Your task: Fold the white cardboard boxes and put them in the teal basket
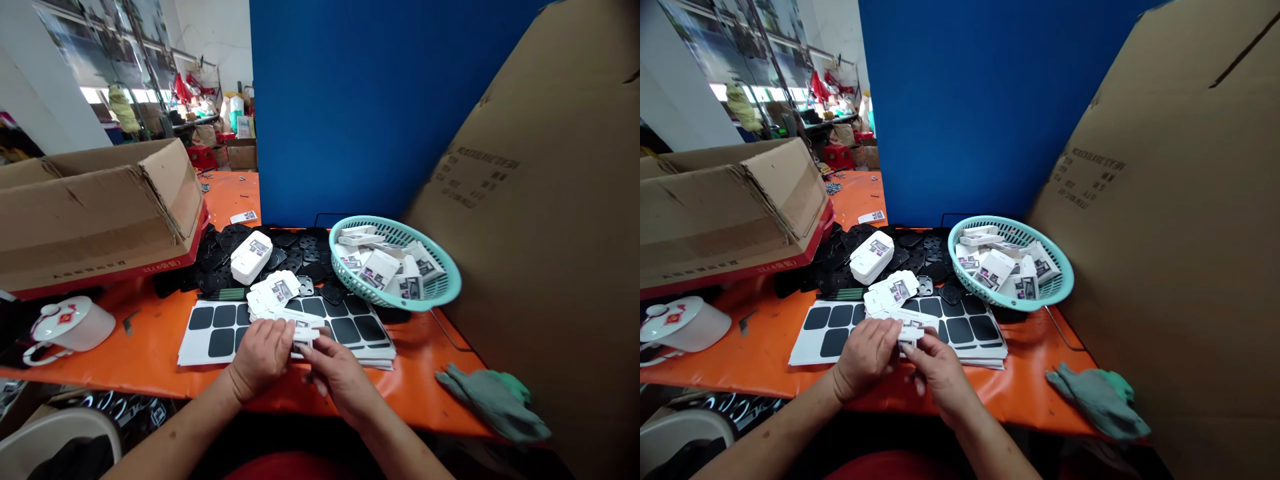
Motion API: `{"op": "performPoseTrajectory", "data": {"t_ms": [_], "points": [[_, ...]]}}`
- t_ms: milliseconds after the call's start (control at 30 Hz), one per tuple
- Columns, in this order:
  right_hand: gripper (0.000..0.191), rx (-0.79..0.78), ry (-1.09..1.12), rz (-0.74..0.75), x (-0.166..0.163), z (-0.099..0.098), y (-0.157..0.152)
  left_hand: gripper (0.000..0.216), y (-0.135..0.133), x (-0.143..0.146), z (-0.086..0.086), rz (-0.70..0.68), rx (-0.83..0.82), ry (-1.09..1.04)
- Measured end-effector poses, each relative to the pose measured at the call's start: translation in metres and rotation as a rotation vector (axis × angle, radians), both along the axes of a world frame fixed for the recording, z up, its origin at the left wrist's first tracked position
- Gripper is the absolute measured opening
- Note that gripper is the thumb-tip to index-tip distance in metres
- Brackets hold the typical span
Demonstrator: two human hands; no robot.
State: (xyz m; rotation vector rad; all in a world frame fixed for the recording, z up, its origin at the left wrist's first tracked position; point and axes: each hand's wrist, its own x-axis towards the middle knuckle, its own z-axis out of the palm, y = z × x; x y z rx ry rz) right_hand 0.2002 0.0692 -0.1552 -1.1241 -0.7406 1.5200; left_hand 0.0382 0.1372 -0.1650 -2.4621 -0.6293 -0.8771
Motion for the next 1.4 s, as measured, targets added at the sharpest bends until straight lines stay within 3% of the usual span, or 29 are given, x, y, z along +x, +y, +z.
{"op": "performPoseTrajectory", "data": {"t_ms": [100,233,300,400,500,567,700,800,967,1100,1200,1300,1400], "points": [[0.034,0.066,-0.123,0.073,0.0,0.008,-0.003,0.029,-0.016,0.002,0.001,-0.015,-0.1,-0.02],[0.028,0.316,-0.482,0.162,0.007,0.026,-0.009,0.033,-0.042,0.005,-0.002,-0.088,-0.454,-0.19],[0.024,0.458,-0.724,0.149,0.015,0.03,-0.015,0.031,-0.055,0.007,-0.002,-0.153,-0.722,-0.301],[0.015,0.514,-0.971,-0.071,0.028,0.022,-0.024,0.026,-0.072,0.01,-0.004,-0.15,-1.336,-0.552],[0.019,0.447,-0.903,-0.206,0.035,-0.002,-0.035,0.041,-0.088,0.014,-0.014,-0.098,-1.893,-0.844],[0.018,0.395,-0.748,-0.134,0.032,-0.02,-0.043,0.05,-0.097,0.015,-0.022,-0.117,-2.045,-0.891],[0.023,0.272,-0.56,-0.063,0.018,-0.044,-0.063,0.054,-0.105,0.011,-0.029,-0.187,-2.026,-0.853],[0.024,0.269,-0.471,-0.052,0.012,-0.049,-0.075,0.058,-0.103,0.008,-0.027,-0.282,-1.937,-0.856],[0.037,0.185,-0.277,-0.116,0.012,-0.054,-0.087,0.051,-0.105,0.004,-0.028,-0.333,-1.953,-0.995],[0.019,0.169,-0.349,-0.101,0.015,-0.058,-0.089,0.039,-0.109,0.004,-0.03,-0.314,-1.964,-0.955],[0.022,0.181,-0.395,-0.073,0.018,-0.055,-0.081,0.032,-0.105,0.008,-0.029,-0.213,-1.961,-0.953],[0.033,0.188,-0.382,-0.041,0.02,-0.048,-0.07,0.035,-0.098,0.013,-0.025,-0.064,-1.81,-0.931],[0.029,0.099,-0.234,-0.026,0.018,-0.043,-0.063,0.031,-0.096,0.016,-0.02,-0.062,-1.769,-0.975]]}}
